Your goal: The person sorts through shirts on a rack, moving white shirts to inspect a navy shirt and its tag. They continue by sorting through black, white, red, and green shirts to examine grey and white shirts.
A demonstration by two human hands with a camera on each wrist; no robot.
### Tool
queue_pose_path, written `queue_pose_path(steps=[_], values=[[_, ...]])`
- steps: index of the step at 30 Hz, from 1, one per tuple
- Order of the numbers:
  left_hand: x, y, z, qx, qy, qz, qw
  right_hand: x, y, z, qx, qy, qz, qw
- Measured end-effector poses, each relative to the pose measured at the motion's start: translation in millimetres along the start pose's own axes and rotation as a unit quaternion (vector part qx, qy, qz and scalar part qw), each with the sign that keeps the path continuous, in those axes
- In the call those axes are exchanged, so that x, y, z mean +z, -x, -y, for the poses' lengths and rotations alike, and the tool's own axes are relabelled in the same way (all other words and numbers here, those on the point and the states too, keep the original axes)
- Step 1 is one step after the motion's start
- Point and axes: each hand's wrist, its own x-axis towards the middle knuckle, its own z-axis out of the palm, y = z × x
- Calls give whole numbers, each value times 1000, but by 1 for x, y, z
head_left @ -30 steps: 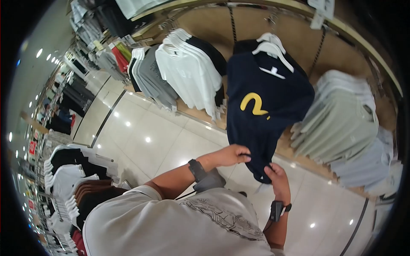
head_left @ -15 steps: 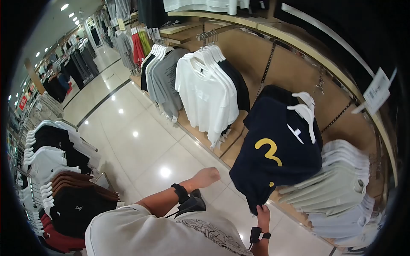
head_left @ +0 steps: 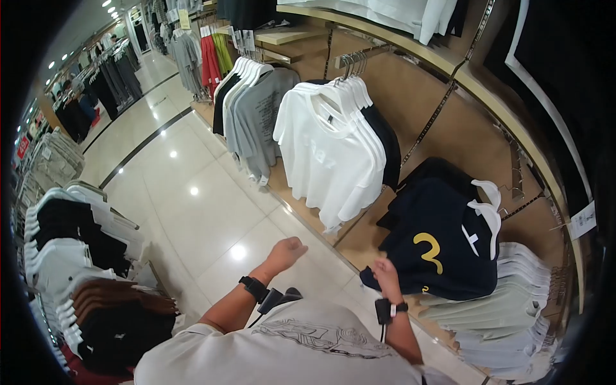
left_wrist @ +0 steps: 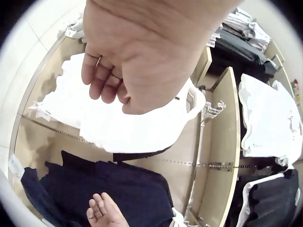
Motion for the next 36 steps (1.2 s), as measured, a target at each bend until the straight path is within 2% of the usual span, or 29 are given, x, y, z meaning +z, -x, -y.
queue_pose_path(steps=[2, 4, 6, 8, 10, 11, 13, 14, 16, 17, 18, 19, 20, 22, 27, 29, 31, 34, 36], values=[[-24, -2, 4, -62, 87, -23, 994, 30, -20, 37, -74, -16, 20, 997], [-36, 1, 22, -55, 89, -43, 994, 51, -38, 70, -102, -1, 39, 994], [-47, 5, 36, -63, 119, -114, 984, 62, -55, 99, -124, 11, 43, 991], [-50, 12, 55, -87, 133, -127, 979, 69, -72, 127, -145, 27, 48, 988], [-50, 21, 71, -115, 149, -139, 972, 73, -87, 156, -208, 127, -19, 970], [-50, 25, 78, -127, 169, -152, 965, 75, -90, 174, -202, 127, -20, 971], [-53, 26, 84, -142, 185, -165, 958, 82, -97, 215, -265, 115, -62, 955], [-55, 26, 84, -142, 198, -168, 955, 84, -106, 226, -261, 114, -62, 957], [-63, 13, 88, -143, 208, -175, 952, 87, -127, 248, -400, 217, -142, 879], [-69, 1, 94, -132, 182, -180, 958, 90, -136, 259, -399, 215, -140, 880], [-75, -11, 97, -122, 155, -185, 963, 94, -142, 273, -419, 235, -169, 861], [-84, -26, 88, -79, 132, -193, 969, 96, -150, 284, -438, 256, -197, 839], [-90, -47, 86, -74, 125, -203, 968, 97, -159, 291, -438, 255, -192, 840], [-106, -88, 41, -44, 81, -216, 972, 101, -179, 303, -458, 280, -212, 817], [-138, -206, -64, 103, -45, -183, 977, 103, -207, 299, -428, 297, -204, 829], [-146, -267, -140, 242, -96, -214, 942, 99, -220, 284, -430, 275, -213, 833], [-149, -313, -169, 330, -111, -218, 912, 94, -223, 281, -430, 270, -201, 838], [-148, -358, -199, 362, -76, -196, 908, 87, -230, 278, -422, 261, -177, 850], [-147, -377, -204, 293, -103, -142, 940, 82, -234, 275, -412, 258, -164, 859]])
